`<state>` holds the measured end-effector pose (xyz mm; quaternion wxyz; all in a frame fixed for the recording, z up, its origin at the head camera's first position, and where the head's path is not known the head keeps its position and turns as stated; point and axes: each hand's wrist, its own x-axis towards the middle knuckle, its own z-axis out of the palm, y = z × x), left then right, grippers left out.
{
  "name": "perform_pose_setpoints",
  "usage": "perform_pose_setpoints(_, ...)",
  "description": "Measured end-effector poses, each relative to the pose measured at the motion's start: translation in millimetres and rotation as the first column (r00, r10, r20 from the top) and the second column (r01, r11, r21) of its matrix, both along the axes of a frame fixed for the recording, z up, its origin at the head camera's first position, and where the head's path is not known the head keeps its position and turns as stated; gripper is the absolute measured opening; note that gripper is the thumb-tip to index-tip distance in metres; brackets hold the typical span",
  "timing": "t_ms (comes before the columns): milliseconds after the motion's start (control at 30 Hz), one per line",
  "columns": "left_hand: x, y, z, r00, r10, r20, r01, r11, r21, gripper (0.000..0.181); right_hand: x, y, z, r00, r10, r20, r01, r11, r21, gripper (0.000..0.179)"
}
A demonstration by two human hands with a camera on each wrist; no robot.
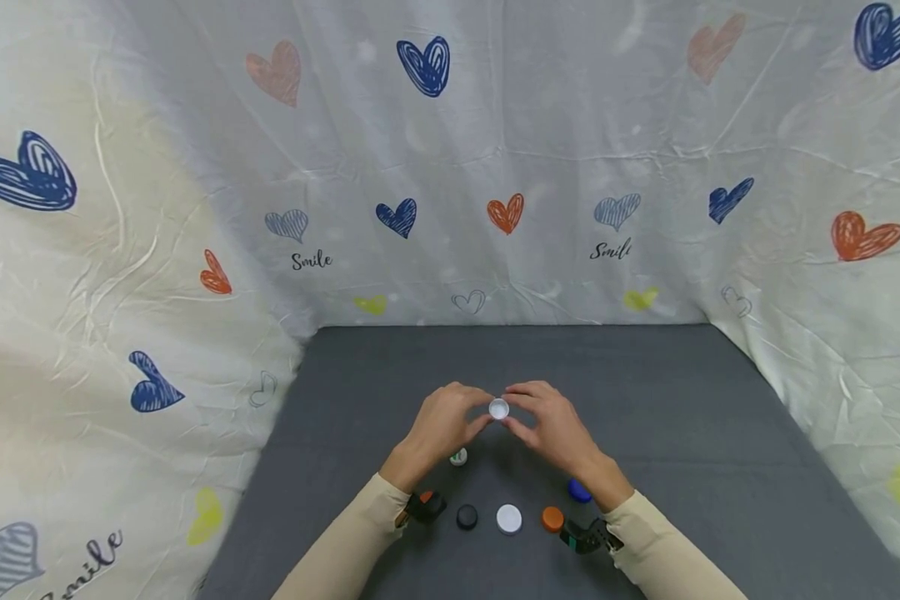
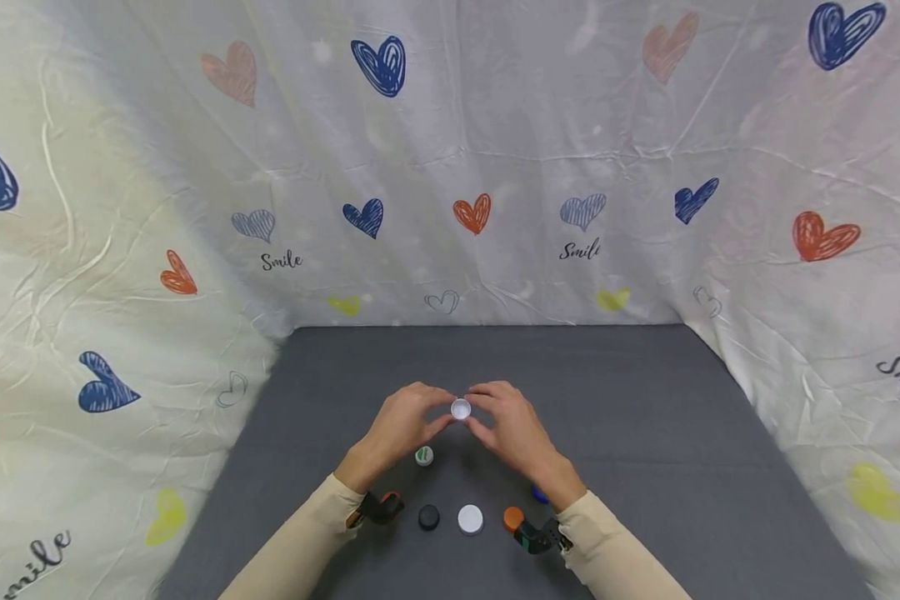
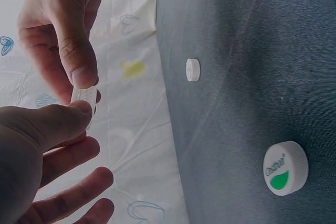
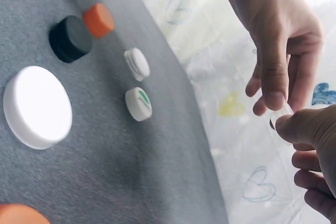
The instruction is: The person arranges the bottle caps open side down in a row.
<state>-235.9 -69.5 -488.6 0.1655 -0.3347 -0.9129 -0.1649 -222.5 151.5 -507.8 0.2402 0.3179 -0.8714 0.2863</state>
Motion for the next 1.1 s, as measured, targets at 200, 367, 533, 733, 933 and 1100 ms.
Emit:
perform_pose_setpoints(200,2.2,-1.6,-2.3,1.000,-0.018,-0.016,0.019,1.000,0.024,0.028,1.3,-1.4,-2.5,1.000,0.011,-0.007,-0.011,1.000,-0.016,0.038)
perform_pose_setpoints(367,4.3,-3.4,-4.7,0.999,-0.026,-0.023,0.026,0.999,0.033,0.027,3.0,-2.4,-4.4,1.000,0.005,0.002,-0.005,1.000,0.000,0.037)
perform_pose_setpoints(533,5.0,-4.2,-7.4,0.999,-0.019,-0.039,0.021,0.999,0.029,0.029,3.5,-2.8,-5.6,1.000,0.007,-0.008,-0.008,1.000,-0.003,0.036)
perform_pose_setpoints(733,6.2,-4.2,-6.8,0.993,-0.036,-0.112,0.043,0.997,0.059,0.034,3.2,-1.3,-2.2,1.000,-0.006,0.018,0.007,1.000,-0.025,0.033)
perform_pose_setpoints(933,7.1,-3.6,-5.4,0.978,-0.061,-0.199,0.075,0.995,0.064,0.039,4.3,1.0,0.5,0.996,-0.010,0.083,0.015,0.998,-0.062,0.032)
perform_pose_setpoints(1100,7.4,-2.8,-6.7,0.969,-0.083,-0.231,0.105,0.991,0.085,0.038,6.0,1.2,1.3,0.988,-0.008,0.157,0.021,0.997,-0.079,0.028)
